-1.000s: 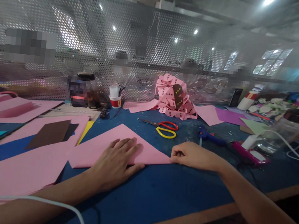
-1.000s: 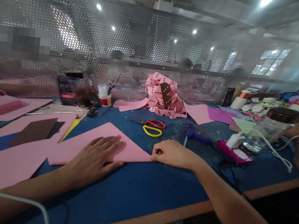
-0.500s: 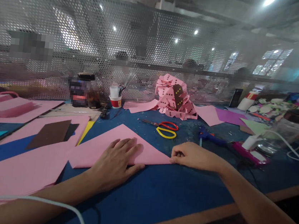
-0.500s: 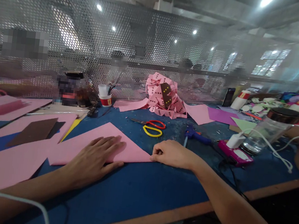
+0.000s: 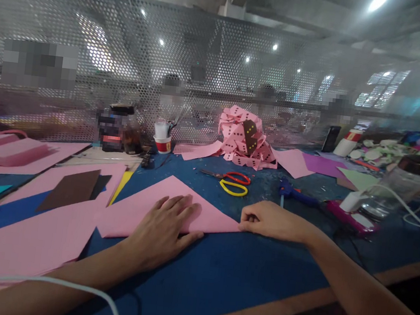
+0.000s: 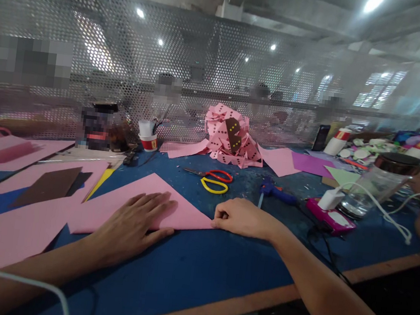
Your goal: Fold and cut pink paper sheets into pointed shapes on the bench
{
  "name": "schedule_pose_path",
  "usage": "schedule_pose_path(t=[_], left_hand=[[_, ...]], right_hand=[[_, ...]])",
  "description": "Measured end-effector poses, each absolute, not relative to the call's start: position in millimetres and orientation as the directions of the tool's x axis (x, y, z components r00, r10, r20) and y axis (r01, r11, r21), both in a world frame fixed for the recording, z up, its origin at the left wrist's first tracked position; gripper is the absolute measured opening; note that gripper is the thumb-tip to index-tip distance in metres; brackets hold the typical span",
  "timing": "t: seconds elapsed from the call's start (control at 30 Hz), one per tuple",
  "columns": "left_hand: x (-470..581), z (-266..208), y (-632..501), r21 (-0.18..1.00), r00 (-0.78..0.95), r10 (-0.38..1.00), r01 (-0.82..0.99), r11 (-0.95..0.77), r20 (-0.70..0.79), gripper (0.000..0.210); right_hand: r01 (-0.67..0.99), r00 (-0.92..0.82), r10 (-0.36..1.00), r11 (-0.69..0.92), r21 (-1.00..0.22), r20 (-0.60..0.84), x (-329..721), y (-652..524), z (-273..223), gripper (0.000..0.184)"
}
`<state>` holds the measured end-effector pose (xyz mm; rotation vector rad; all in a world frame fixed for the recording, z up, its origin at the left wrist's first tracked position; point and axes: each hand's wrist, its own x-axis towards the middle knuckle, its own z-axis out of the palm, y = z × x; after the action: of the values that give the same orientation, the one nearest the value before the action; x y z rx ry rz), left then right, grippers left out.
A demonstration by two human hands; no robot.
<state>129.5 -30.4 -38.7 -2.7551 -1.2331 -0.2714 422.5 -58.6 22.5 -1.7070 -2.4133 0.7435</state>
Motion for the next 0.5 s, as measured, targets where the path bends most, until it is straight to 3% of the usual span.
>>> schedule_pose_path(t=[0.5], left_hand=[[130.8, -36.2, -31.1, -0.027, 0.656, 0.730, 0.747, -0.664, 0.194, 0.069]], right_hand=[[0.856, -0.375, 0.910, 0.265, -0.444, -0.179, 424.4, -57.2, 18.6, 0.022]])
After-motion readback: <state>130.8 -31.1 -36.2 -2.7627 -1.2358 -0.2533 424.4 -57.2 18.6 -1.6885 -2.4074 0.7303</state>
